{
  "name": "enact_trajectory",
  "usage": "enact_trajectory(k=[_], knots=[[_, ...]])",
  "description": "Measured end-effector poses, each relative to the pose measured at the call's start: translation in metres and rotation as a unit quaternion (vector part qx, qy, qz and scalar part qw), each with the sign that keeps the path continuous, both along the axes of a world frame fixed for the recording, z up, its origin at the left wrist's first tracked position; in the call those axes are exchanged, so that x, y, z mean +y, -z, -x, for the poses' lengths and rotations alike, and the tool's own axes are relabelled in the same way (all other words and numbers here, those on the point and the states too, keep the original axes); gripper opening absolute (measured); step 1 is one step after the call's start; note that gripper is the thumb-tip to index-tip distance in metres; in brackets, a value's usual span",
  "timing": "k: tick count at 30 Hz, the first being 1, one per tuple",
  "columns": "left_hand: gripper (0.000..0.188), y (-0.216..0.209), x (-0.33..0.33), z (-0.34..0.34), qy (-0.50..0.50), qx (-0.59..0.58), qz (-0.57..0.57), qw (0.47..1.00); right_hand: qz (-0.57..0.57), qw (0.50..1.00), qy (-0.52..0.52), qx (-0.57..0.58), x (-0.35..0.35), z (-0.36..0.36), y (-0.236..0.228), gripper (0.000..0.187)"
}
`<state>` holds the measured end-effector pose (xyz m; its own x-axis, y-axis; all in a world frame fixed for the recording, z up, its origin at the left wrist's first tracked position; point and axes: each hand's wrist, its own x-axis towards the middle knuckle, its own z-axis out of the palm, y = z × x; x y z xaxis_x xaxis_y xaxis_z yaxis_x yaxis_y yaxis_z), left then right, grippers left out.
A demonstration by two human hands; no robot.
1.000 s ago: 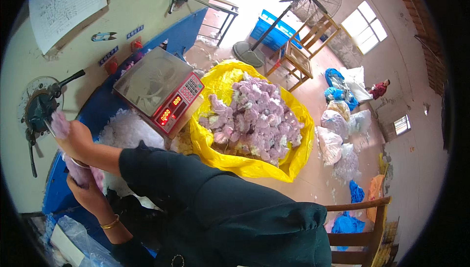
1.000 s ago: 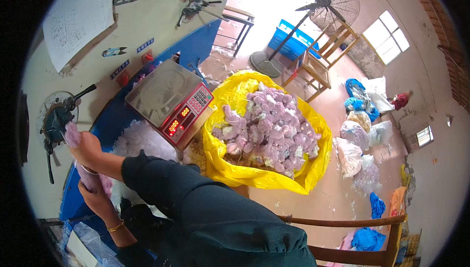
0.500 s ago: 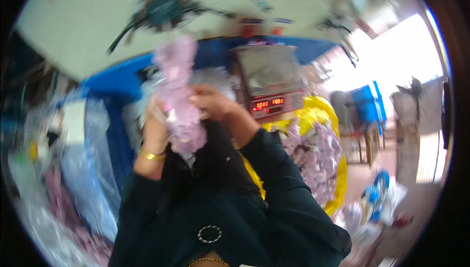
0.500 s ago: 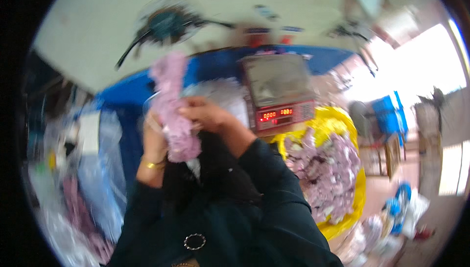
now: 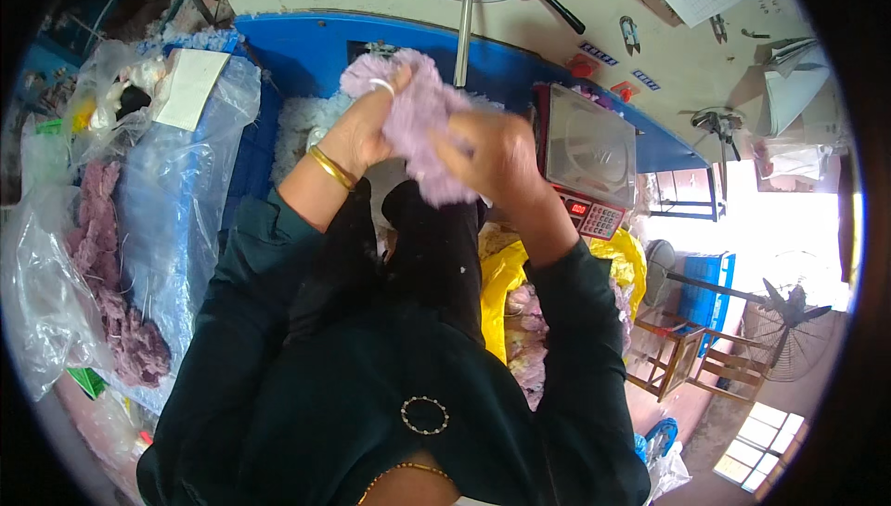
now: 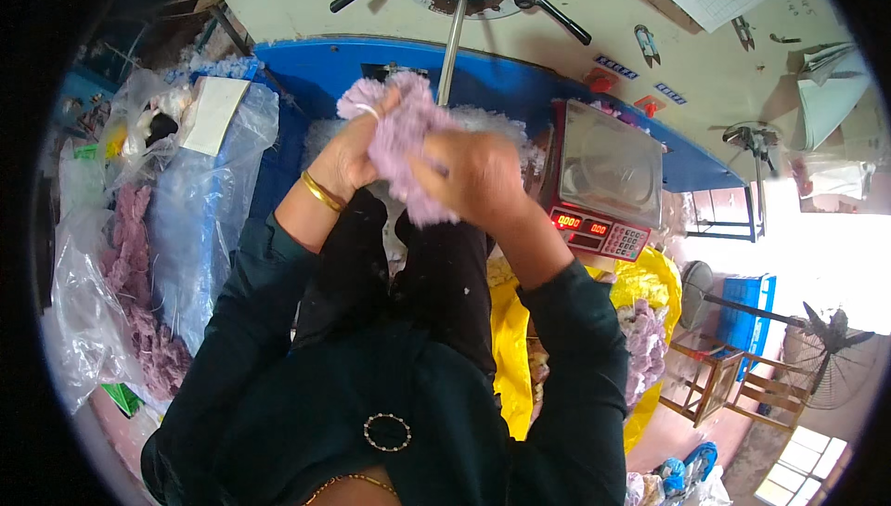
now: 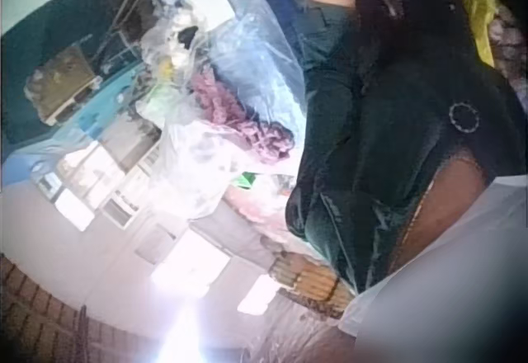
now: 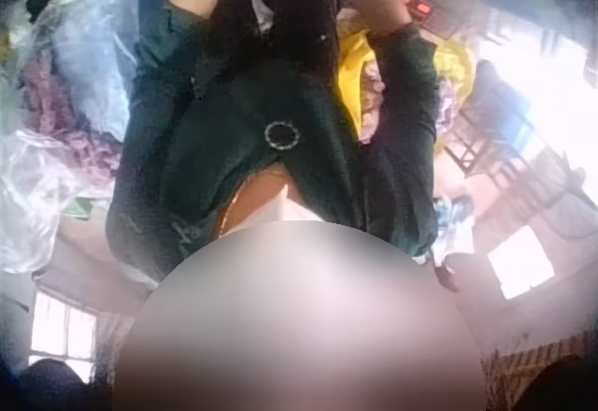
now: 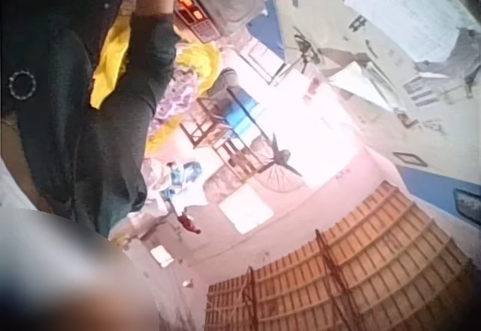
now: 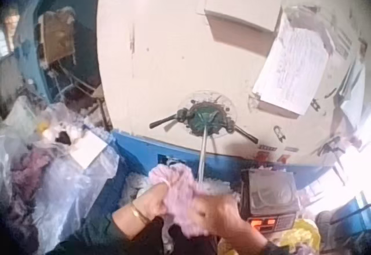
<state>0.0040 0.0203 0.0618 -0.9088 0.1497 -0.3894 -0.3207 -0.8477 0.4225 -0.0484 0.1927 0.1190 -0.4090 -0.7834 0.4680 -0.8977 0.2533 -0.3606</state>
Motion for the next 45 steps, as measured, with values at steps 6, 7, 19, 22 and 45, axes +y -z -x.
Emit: enact_trajectory(k=[6,7,19,22,45], knots=[[0.037,-0.040,0.026,-0.002,-0.044,0.089,0.364,0.926,0.023,0.971,0.236,-0.013,-0.059,0.114,0.002,0.028],[0.036,-0.041,0.026,-0.002,-0.080,0.114,0.455,0.880,0.032,0.975,0.222,0.001,-0.066,0.118,0.002,0.029],[0.030,-0.022,0.019,-0.025,-0.143,0.263,0.719,0.628,0.095,0.943,0.131,-0.292,-0.033,0.047,0.002,0.032],[0.026,-0.047,0.007,-0.006,-0.085,0.134,0.244,0.957,0.044,0.979,0.175,-0.091,-0.050,0.072,-0.005,0.033],[0.015,-0.032,0.022,0.010,-0.151,0.175,0.496,0.837,0.003,0.951,0.255,-0.177,-0.071,0.083,-0.001,0.032]])
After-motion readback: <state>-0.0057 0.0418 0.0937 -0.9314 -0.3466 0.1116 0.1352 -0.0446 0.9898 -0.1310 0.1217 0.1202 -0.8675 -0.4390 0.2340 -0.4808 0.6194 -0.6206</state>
